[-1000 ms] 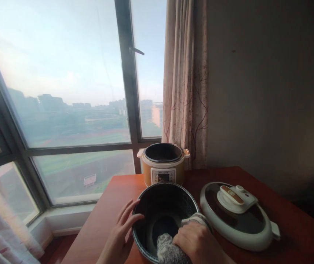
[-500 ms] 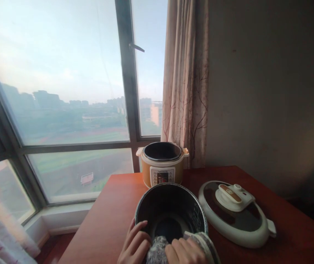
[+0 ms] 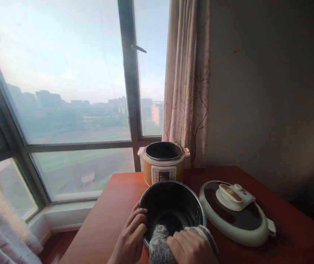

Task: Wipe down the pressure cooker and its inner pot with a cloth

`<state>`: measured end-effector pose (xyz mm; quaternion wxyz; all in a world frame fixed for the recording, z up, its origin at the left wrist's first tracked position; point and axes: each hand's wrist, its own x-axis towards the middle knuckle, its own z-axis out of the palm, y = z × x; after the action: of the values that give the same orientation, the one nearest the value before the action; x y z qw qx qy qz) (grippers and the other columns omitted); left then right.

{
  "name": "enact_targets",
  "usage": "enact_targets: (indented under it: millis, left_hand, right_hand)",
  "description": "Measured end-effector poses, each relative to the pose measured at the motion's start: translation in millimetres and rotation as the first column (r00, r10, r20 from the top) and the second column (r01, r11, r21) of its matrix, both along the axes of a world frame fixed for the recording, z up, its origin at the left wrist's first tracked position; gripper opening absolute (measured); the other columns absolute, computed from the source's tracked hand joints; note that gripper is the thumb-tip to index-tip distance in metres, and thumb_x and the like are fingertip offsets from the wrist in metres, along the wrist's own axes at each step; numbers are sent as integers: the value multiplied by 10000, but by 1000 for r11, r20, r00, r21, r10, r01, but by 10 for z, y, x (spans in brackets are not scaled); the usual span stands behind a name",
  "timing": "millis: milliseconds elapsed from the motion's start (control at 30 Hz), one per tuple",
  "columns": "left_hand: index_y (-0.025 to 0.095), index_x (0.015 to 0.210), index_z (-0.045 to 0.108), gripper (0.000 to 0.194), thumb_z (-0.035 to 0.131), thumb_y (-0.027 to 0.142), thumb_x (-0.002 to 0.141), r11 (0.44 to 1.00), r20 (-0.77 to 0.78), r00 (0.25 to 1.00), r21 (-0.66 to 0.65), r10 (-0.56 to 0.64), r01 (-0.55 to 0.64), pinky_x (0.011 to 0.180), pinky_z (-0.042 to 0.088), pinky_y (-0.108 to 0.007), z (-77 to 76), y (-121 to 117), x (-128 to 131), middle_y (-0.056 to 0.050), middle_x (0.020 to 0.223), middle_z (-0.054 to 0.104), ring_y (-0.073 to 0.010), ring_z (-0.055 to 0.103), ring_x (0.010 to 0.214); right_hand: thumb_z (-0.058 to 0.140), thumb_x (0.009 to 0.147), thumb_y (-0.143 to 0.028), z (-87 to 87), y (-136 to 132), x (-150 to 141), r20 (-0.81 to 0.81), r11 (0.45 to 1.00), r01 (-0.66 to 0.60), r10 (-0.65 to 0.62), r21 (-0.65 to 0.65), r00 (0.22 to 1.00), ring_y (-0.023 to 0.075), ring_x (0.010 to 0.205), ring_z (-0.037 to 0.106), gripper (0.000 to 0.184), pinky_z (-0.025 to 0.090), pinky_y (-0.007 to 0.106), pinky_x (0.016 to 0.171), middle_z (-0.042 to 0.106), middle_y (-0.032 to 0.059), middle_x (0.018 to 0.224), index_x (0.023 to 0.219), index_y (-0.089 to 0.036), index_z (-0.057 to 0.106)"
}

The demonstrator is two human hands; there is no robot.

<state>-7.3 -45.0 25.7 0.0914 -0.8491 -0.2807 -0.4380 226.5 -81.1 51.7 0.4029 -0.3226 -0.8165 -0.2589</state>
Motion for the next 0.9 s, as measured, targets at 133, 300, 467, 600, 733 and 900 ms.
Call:
enact_targets:
  millis: [133,300,467,600,733,900]
  left_hand:
    - [220,848,498,189,372,122,948,999,-33,999,15,40,-39,1171,381,-531,30,197,-125,-92,1043,662,-238,553,1277]
    - [214,843,530,235,347,98,933,999,-97,995,-19,38,-40,1164,391,-514,101,389,-241,-108,1162,692,-222,565,1297]
    - [207,849,545,247,348,117,969,990,2,997,-115,77,-76,1140,422,-512,54,376,-217,-130,1262,672,-239,533,1344]
    - [203,906,587,262,350,125,985,976,68,993,-201,95,-80,1072,503,-446,0,328,-180,-151,1349,628,-256,485,1393]
    - [225,1095,630,304,400,85,955,976,-18,991,-175,130,-131,1043,532,-385,76,251,-192,-127,1365,632,-231,502,1383]
    - [247,1142,636,323,526,130,862,971,-161,960,107,227,-212,1125,459,-436,111,-7,-134,-56,1248,705,-235,543,1339]
  right_hand:
    - [440,913,-75,26,36,134,45,991,-41,47,-126,998,146,543,523,216,271,313,588,589,-44,632,784,-239,494]
    - [545,902,-193,-69,136,195,96,980,-65,84,-186,992,147,585,546,125,294,308,620,613,-48,674,793,-238,503]
    - [555,894,-260,-109,197,176,25,990,-65,69,-121,997,150,530,497,203,251,320,580,576,-50,618,707,-242,477]
    - [540,865,-160,-47,175,146,20,993,-53,55,-103,998,146,549,500,179,271,316,607,575,-48,616,712,-238,490]
    - [539,878,-139,-46,203,124,-29,999,-30,30,-11,999,143,517,461,227,245,318,584,539,-51,573,684,-238,476]
    - [523,869,-120,-152,233,49,-37,1000,2,-1,20,999,147,493,448,234,227,334,565,529,-48,559,678,-240,462]
